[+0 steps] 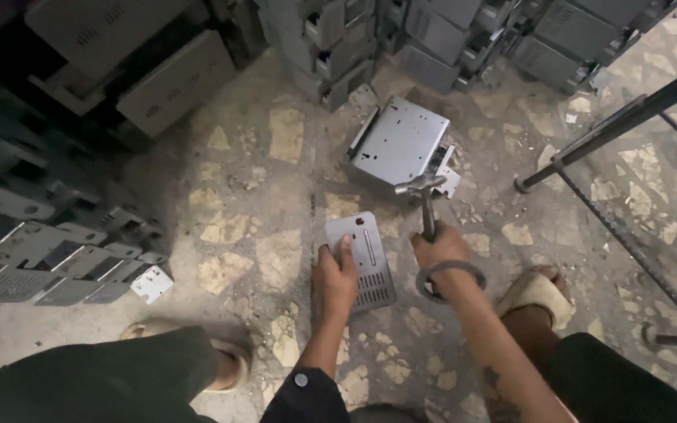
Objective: Hammering metal covers to adjust their shape and stacking them on the floor.
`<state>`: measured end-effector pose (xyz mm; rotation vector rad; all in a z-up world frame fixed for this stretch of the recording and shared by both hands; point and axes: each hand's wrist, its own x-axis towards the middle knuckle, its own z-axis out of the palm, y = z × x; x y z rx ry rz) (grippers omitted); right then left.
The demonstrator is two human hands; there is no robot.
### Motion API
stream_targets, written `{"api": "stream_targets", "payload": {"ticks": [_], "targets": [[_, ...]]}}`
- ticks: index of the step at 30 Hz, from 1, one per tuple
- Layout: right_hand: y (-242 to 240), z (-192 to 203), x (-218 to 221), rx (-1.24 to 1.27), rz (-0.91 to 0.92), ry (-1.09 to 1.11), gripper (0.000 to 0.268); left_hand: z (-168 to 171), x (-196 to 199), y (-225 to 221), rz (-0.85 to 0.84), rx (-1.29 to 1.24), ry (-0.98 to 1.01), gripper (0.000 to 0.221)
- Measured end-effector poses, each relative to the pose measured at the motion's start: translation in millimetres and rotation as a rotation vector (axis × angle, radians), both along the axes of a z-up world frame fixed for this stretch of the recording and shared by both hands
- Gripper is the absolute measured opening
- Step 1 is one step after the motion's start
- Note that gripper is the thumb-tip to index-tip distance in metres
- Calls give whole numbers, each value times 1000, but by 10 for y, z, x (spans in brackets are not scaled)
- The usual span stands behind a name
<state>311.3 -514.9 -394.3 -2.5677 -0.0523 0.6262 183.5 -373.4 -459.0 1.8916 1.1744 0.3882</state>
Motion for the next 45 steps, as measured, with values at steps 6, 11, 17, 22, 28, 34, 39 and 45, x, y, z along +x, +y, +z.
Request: {"api": "stream_targets", "payload": {"ticks": [6,11,17,22,28,34,39,45], "targets": [[18,117,113,-131,271,60,41,-223,18,7,-11,83,-141,53],[169,486,483,-52,218,-76,40,-199,16,-17,11,102,-103,53],[408,628,737,-164,396,-208,40,-27,6,-37,23,8,-208,49],[575,930,679,-437,644,-43,46,-136,-3,-23,0,170,-239,48],[539,835,603,-304,409,26,43,-88,11,-34,-4,46,-242,48],[250,477,234,-223,464,-20,44,-185,29,-62,3,34,-244,49],[-35,301,-554,307,-202,66,36,-432,116,-225,251,298,-299,49],[-349,537,-1079,239,-300,33,37,-15,268,-331,524,-36,-262,51]]}}
